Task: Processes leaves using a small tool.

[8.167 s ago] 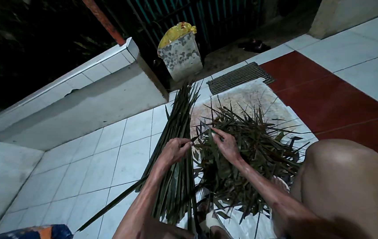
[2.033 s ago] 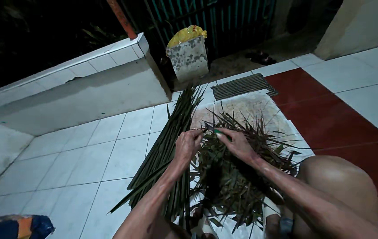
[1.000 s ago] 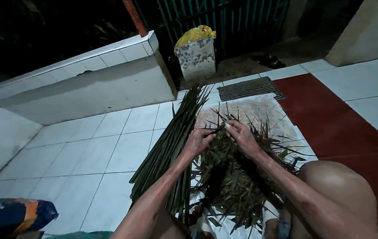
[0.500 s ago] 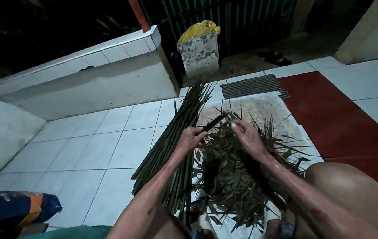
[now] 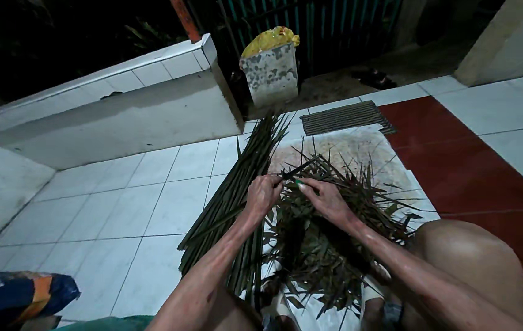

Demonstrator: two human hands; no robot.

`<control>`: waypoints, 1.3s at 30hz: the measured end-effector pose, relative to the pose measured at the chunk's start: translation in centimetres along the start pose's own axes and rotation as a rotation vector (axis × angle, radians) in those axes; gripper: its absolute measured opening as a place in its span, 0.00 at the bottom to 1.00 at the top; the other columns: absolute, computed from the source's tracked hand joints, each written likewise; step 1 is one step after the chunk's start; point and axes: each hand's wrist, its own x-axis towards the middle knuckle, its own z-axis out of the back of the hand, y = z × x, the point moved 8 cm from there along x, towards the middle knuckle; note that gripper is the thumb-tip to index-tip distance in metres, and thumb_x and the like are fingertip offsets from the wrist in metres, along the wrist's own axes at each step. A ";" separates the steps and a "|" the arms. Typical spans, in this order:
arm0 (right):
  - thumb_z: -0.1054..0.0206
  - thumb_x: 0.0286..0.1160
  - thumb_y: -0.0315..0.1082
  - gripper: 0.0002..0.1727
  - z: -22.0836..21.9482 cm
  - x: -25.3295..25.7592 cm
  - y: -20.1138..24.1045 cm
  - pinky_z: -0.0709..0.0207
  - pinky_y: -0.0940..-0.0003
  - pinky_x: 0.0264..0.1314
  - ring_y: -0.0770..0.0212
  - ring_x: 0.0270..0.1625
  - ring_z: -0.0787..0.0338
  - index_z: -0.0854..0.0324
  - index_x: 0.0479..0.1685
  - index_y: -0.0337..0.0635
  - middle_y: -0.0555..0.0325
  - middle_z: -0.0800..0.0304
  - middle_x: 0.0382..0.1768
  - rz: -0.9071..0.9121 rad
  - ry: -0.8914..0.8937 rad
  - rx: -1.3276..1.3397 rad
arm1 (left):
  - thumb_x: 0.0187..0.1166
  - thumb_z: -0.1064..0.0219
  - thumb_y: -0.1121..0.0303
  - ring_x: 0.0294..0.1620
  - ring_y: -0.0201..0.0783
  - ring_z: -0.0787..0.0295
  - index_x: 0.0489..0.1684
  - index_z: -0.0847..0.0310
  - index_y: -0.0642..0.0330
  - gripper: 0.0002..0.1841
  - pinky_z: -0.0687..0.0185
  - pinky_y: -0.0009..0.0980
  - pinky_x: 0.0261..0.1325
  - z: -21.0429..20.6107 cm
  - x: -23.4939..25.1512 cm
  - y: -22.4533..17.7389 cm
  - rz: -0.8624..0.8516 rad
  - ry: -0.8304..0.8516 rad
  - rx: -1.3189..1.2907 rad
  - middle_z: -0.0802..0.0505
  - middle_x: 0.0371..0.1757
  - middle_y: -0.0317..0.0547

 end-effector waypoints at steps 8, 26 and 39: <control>0.45 0.91 0.52 0.22 0.6 0.3 -0.4 0.18 0.44 0.62 0.53 0.55 0.08 0.13 0.70 0.55 0.54 0.05 0.52 -0.063 -0.095 -0.042 | 0.88 0.40 0.59 0.50 0.51 0.06 0.51 0.06 0.50 0.15 0.14 0.56 0.54 0.1 -0.6 -1.3 -0.002 -0.021 0.107 0.03 0.43 0.49; 0.42 0.89 0.54 0.24 2.7 0.6 -2.5 0.22 0.34 0.64 0.44 0.61 0.09 0.14 0.71 0.53 0.49 0.06 0.57 -0.181 -0.177 -0.188 | 0.88 0.41 0.60 0.47 0.51 0.05 0.52 0.06 0.49 0.15 0.14 0.54 0.49 0.7 -1.8 -2.9 -0.045 -0.068 0.194 0.03 0.44 0.48; 0.46 0.93 0.47 0.23 7.9 0.8 -6.7 0.22 0.30 0.57 0.35 0.52 0.10 0.16 0.70 0.42 0.37 0.09 0.51 -0.244 -0.382 -0.151 | 0.88 0.41 0.60 0.46 0.53 0.06 0.53 0.07 0.51 0.14 0.14 0.55 0.47 1.6 -2.3 -1.6 -0.048 -0.097 0.265 0.04 0.43 0.49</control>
